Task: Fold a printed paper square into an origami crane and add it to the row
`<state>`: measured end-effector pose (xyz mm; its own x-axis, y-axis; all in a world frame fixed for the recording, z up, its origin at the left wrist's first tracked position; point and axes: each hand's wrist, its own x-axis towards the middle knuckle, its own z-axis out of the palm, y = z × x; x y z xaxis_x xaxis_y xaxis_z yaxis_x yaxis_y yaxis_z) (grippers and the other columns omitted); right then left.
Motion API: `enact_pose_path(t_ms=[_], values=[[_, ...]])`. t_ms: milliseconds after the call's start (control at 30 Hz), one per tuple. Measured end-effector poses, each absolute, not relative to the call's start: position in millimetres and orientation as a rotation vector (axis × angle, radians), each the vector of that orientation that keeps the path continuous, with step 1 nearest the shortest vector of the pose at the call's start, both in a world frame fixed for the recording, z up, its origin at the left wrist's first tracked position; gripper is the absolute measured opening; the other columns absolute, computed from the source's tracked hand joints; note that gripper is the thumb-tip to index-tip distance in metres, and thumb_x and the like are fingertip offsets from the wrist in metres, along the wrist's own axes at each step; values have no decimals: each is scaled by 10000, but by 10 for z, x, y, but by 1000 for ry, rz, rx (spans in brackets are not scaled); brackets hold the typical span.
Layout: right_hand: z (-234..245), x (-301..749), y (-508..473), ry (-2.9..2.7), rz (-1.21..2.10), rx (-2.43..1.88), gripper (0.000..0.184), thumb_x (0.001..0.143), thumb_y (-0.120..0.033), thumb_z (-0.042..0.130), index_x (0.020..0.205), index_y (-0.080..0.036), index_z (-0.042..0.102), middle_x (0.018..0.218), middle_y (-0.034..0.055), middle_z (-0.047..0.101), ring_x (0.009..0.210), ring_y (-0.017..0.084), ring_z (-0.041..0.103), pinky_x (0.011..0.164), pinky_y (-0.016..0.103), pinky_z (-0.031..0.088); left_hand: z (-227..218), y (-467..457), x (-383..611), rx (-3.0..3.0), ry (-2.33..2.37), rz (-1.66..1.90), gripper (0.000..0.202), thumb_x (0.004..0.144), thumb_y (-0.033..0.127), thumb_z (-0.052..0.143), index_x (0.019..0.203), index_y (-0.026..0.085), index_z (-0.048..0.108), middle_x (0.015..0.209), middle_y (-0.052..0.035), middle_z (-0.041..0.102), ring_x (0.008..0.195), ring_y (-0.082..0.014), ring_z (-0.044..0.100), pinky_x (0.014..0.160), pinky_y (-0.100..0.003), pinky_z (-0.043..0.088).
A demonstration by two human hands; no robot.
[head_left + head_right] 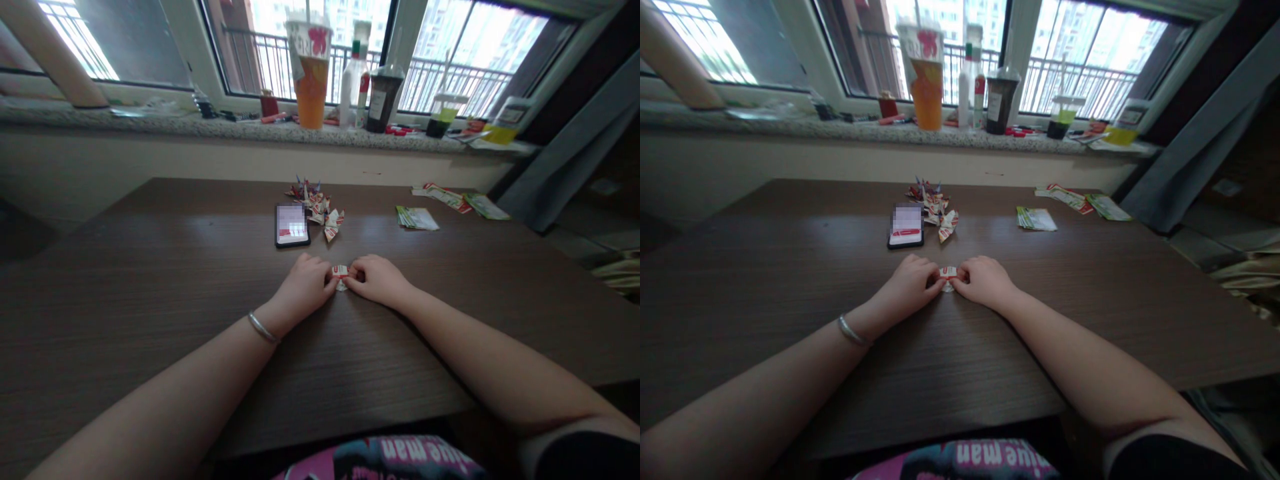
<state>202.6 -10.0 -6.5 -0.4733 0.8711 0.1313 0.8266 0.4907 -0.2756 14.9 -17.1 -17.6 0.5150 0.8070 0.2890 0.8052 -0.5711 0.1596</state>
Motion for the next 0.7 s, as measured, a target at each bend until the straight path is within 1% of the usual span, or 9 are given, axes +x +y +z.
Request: enact_pose_path(t_ms=[200, 300, 400, 467, 567, 700], values=[[-30, 1999, -140, -2513, 188, -1466, 224, 841, -371, 577, 698, -201, 608, 750, 41, 677, 732, 190, 583, 661, 291, 359, -187, -167, 149, 2739, 1465, 500, 203, 888, 285, 533, 743, 154, 588, 766, -55, 626, 735, -195, 533, 759, -345, 389], [-33, 2010, -142, -2484, 211, -1489, 178, 831, -373, 597, 803, -198, 615, 772, 45, 676, 732, 191, 580, 655, 287, 359, -164, -176, 154, 2689, 1471, 510, 177, 880, 286, 560, 762, 154, 574, 771, -48, 627, 728, -192, 528, 736, -332, 392], [-42, 2036, -141, -2463, 250, -1474, 171, 830, -356, 610, 890, -196, 610, 796, 44, 674, 749, 189, 577, 671, 284, 365, -147, -185, 147, 2608, 1476, 561, 136, 858, 280, 603, 809, 155, 581, 773, -38, 631, 735, -192, 525, 705, -312, 392], [-46, 2056, -140, -2471, 273, -1448, 141, 830, -328, 615, 886, -198, 612, 804, 40, 673, 759, 185, 573, 683, 282, 366, -152, -184, 132, 2582, 1449, 579, 104, 851, 260, 614, 842, 157, 594, 786, -34, 637, 750, -196, 525, 700, -308, 390], [-44, 2083, -133, -2473, 318, -1434, 109, 824, -298, 628, 871, -200, 620, 798, 28, 668, 743, 170, 561, 673, 270, 358, -174, -160, 99, 2579, 1376, 562, 41, 847, 200, 606, 866, 165, 619, 804, -22, 645, 764, -189, 530, 736, -314, 388], [-43, 2115, -114, -2463, 379, -1439, 105, 816, -294, 641, 858, -198, 630, 767, 16, 657, 714, 153, 548, 652, 256, 344, -170, -91, 66, 2513, 1333, 535, 61, 812, 144, 633, 868, 163, 649, 815, -19, 654, 767, -175, 547, 757, -309, 387]])
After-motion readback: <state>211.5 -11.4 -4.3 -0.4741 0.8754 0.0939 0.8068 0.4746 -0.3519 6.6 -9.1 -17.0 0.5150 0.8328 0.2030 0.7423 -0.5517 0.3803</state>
